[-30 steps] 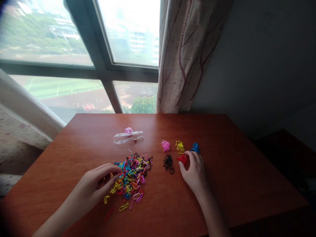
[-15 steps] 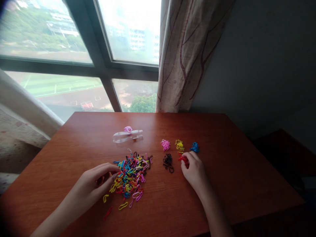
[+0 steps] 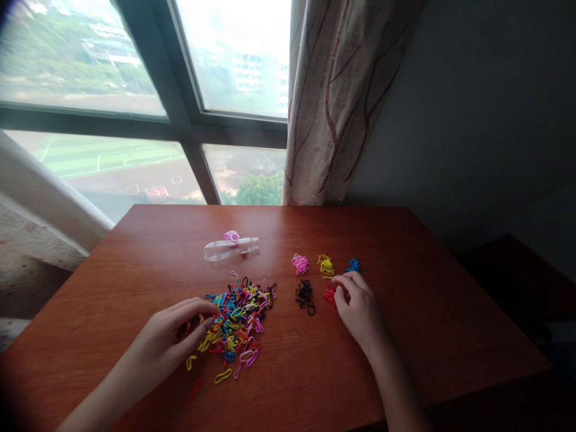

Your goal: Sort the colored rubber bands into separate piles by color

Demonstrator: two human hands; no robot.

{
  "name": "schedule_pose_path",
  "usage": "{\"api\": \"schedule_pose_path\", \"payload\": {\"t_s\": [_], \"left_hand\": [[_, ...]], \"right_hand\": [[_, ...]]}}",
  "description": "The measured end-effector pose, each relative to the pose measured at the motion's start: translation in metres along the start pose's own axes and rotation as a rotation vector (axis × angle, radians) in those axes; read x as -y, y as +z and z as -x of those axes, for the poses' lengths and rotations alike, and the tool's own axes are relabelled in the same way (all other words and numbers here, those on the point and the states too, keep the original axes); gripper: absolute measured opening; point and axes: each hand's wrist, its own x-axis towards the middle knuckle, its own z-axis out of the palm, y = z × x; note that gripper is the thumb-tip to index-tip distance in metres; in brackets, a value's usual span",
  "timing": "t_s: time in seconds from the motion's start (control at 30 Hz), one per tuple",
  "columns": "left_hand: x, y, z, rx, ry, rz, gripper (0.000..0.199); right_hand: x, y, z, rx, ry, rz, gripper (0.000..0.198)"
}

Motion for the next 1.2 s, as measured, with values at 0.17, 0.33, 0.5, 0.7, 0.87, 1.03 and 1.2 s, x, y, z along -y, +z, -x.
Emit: {"api": "schedule_pose_path", "payload": {"t_s": [0.17, 0.33, 0.5, 0.7, 0.87, 1.03, 1.2], "left_hand": [[0.002, -0.001, 0.001, -0.006, 0.001, -0.010, 0.019], [0.004, -0.002, 0.002, -0.001, -0.019, -0.012, 0.019], [0.005, -0.001, 0.003, -0.006, -0.020, -0.004, 0.019], [0.005, -0.001, 0.003, -0.008, -0.015, 0.000, 0.019], [0.009, -0.011, 0.004, -0.068, -0.057, -0.003, 0.020], [0.011, -0.016, 0.006, -0.072, -0.067, -0.008, 0.021], [0.009, -0.005, 0.008, -0.057, -0.051, -0.030, 0.019]], "right_hand": [[-0.004, 0.009, -0.016, 0.042, -0.051, 0.054, 0.031], [-0.007, 0.010, -0.021, 0.026, -0.037, 0.049, 0.030], [-0.009, 0.010, -0.023, 0.031, -0.028, 0.006, 0.031], [-0.007, 0.013, -0.024, 0.030, -0.034, 0.025, 0.033], [-0.004, 0.014, -0.016, 0.009, -0.033, 0.085, 0.029], [-0.001, 0.011, -0.012, 0.003, -0.036, 0.051, 0.025], [0.022, 0.006, -0.004, -0.068, -0.021, -0.055, 0.020]]}}
